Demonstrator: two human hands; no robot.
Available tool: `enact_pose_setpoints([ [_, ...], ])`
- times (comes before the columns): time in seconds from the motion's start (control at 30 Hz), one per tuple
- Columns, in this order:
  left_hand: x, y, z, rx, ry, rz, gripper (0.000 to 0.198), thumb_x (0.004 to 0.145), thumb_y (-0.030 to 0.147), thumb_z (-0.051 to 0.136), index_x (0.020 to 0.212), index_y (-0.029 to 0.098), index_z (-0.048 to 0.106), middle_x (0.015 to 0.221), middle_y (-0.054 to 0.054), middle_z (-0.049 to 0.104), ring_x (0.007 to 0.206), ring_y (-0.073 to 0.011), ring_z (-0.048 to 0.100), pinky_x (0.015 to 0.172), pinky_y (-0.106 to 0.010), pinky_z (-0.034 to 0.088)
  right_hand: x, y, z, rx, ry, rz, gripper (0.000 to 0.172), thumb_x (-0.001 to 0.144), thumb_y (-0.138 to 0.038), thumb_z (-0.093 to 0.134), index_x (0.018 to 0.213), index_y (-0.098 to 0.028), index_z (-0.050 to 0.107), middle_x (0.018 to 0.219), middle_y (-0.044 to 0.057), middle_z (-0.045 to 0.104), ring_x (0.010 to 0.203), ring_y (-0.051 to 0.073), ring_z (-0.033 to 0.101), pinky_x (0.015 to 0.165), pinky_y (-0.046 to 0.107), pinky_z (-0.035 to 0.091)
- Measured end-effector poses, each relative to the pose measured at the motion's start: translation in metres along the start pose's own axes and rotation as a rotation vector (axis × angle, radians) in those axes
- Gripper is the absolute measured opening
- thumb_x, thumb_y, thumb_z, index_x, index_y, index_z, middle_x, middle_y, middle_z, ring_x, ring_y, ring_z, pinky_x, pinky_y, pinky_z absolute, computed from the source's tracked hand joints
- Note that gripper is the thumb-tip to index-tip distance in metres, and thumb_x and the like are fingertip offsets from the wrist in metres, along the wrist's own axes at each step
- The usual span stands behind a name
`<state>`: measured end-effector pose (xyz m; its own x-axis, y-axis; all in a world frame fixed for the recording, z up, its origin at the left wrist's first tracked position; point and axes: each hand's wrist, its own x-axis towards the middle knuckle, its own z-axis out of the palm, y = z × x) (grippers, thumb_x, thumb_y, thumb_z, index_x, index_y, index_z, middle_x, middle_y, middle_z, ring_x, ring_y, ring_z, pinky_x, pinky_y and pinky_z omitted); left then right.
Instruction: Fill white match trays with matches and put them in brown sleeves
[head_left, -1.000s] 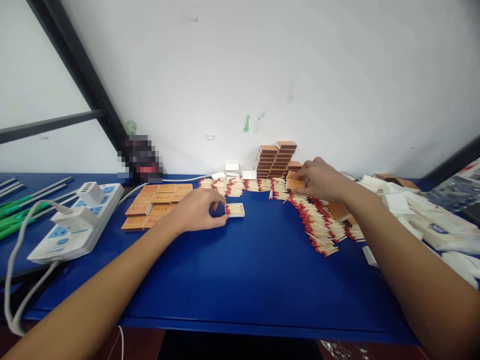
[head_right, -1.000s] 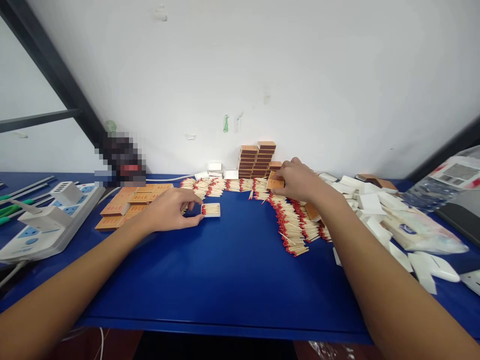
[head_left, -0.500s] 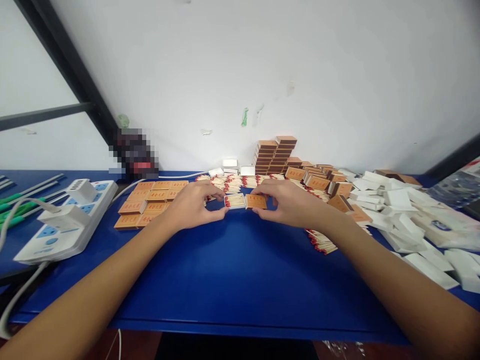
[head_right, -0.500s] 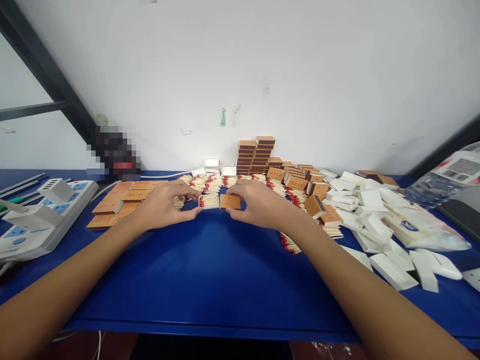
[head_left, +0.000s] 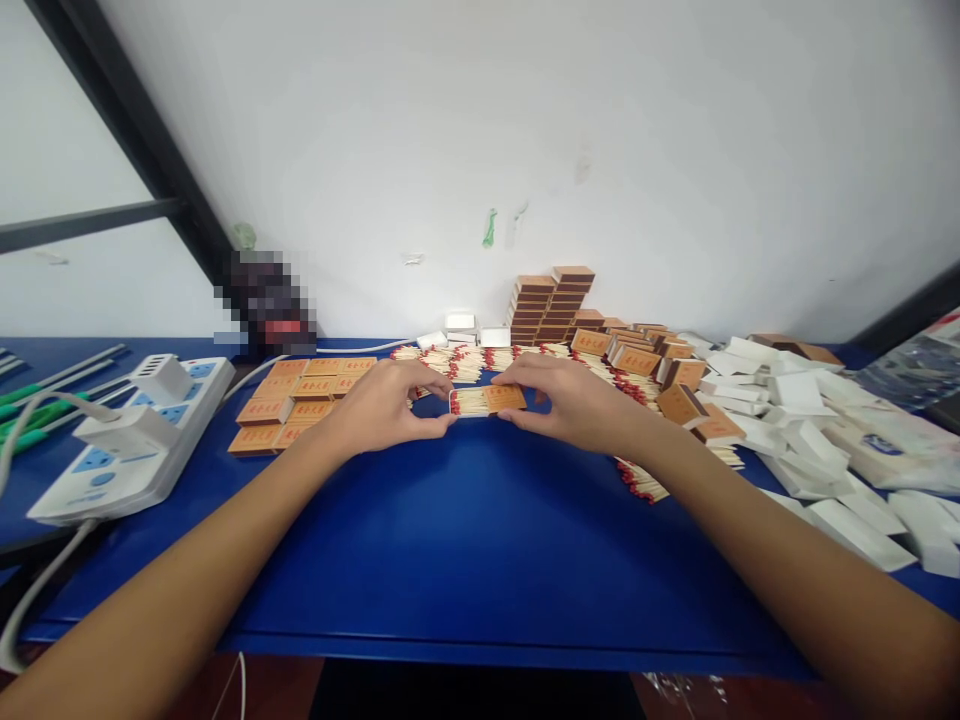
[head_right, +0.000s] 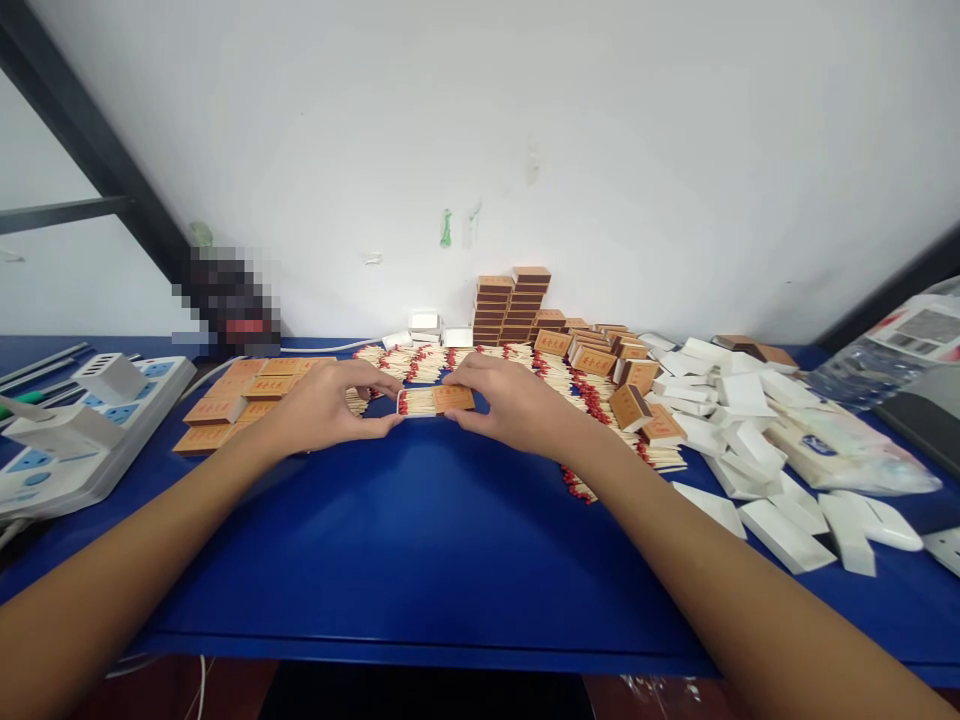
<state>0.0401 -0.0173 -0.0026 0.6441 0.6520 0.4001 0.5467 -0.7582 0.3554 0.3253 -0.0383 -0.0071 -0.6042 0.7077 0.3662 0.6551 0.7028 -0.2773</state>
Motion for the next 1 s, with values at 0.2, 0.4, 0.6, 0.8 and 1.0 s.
enact_pose_setpoints([
  [0.2, -0.001, -0.003, 0.006, -0.100, 0.006, -0.026, 0.021, 0.087, 0.039, 0.079, 0.100, 0.022, 0.080, 0.096, 0.000, 0.083, 0.081, -0.0155, 0.072, 0.073, -0.026, 0.052, 0.001, -0.006, 0.009, 0.082, 0.102, 0.004, 0.029, 0.100, -0.039, 0.067, 0.122, -0.022, 0.074, 0.114, 0.011, 0.074, 0.095, 0.025, 0.069, 0.083, 0.039, 0.056],
  [0.4, 0.000, -0.003, 0.011, -0.158, 0.086, -0.021, 0.032, 0.084, 0.047, 0.086, 0.102, 0.021, 0.080, 0.096, -0.002, 0.083, 0.084, -0.0176, 0.075, 0.075, -0.027, 0.054, 0.002, -0.021, 0.024, 0.175, 0.181, 0.052, 0.032, 0.103, -0.032, 0.060, 0.132, -0.022, 0.069, 0.129, 0.014, 0.072, 0.107, 0.026, 0.070, 0.091, 0.044, 0.060],
  [0.6, -0.001, -0.006, 0.016, -0.193, 0.098, -0.026, 0.044, 0.082, 0.058, 0.086, 0.107, 0.022, 0.081, 0.100, -0.004, 0.084, 0.087, -0.0200, 0.077, 0.078, -0.028, 0.056, -0.002, -0.029, 0.033, 0.193, 0.194, -0.013, 0.042, 0.103, -0.023, 0.053, 0.144, -0.027, 0.062, 0.145, 0.012, 0.067, 0.136, 0.029, 0.062, 0.112, 0.055, 0.053],
  [0.8, -0.001, -0.002, 0.015, -0.168, 0.094, -0.003, 0.039, 0.084, 0.051, 0.086, 0.109, 0.021, 0.080, 0.095, -0.004, 0.083, 0.081, -0.0180, 0.074, 0.073, -0.027, 0.055, -0.004, -0.023, 0.030, 0.120, 0.163, -0.056, 0.049, 0.099, -0.018, 0.057, 0.147, -0.027, 0.059, 0.143, 0.015, 0.066, 0.136, 0.032, 0.060, 0.115, 0.062, 0.049],
  [1.0, 0.000, -0.003, 0.015, -0.167, 0.097, 0.003, 0.041, 0.081, 0.056, 0.087, 0.101, 0.021, 0.082, 0.092, -0.003, 0.083, 0.079, -0.0176, 0.073, 0.071, -0.027, 0.052, -0.002, -0.025, 0.030, 0.071, 0.124, -0.107, 0.046, 0.103, -0.014, 0.046, 0.145, -0.024, 0.061, 0.141, 0.015, 0.068, 0.134, 0.031, 0.061, 0.114, 0.058, 0.052],
])
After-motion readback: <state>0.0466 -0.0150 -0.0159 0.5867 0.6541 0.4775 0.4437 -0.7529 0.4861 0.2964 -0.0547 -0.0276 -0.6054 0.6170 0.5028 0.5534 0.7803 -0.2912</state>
